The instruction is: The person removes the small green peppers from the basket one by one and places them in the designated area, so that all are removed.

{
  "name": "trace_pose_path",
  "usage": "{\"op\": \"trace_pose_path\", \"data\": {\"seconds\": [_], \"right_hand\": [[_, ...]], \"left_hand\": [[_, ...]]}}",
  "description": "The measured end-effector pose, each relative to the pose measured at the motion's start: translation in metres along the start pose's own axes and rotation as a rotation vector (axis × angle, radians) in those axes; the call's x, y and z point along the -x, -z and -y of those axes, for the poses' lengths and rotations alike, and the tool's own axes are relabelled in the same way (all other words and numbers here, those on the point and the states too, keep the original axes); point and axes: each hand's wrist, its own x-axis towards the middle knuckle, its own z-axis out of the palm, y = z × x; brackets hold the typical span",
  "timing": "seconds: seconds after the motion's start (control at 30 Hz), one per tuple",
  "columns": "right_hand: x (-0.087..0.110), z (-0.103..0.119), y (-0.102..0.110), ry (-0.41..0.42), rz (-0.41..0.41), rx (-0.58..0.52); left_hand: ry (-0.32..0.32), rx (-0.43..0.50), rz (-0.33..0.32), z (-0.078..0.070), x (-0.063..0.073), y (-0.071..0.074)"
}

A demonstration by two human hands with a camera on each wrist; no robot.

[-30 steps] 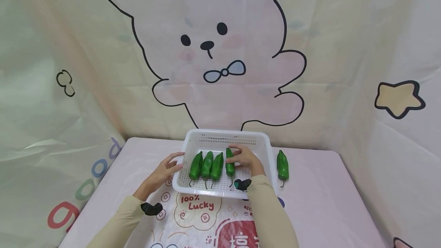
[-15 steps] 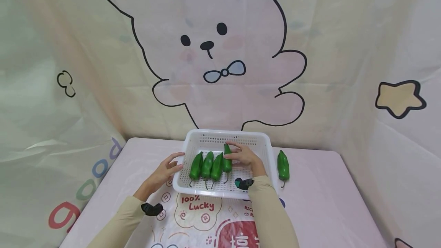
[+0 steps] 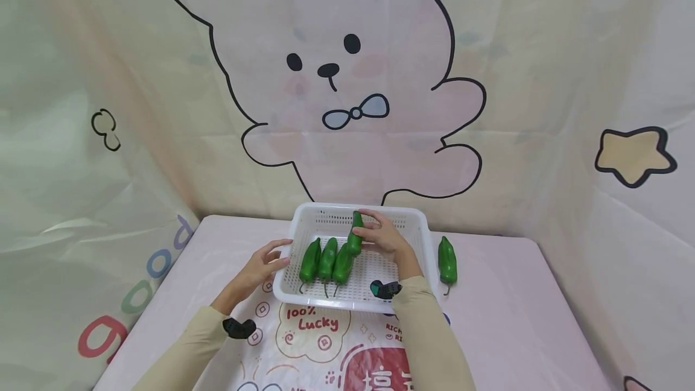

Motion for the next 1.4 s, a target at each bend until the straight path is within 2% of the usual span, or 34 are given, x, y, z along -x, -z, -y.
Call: {"op": "trace_pose_path", "data": {"seconds": [0.23, 0.53, 0.8, 1.03, 1.4], "right_hand": [[0.007, 0.014, -0.003, 0.01, 0.059, -0.015], [0.02, 0.034, -0.003, 0.026, 0.084, 0.123], [0.035, 0.06, -0.007, 0.039, 0.024, 0.11], [0.049, 0.078, -0.008, 0.058, 0.001, 0.157], [0.066, 0.088, 0.006, 0.113, -0.048, 0.22]], "left_hand": [[-0.009, -0.014, -0.008, -0.002, 0.0, -0.001], [-0.011, -0.015, -0.011, -0.004, 0.002, -0.003], [-0.005, -0.025, -0.01, -0.004, 0.001, -0.001], [0.0, -0.032, -0.021, -0.005, 0.001, 0.0], [0.001, -0.053, -0.021, -0.01, 0.001, -0.001]]}}
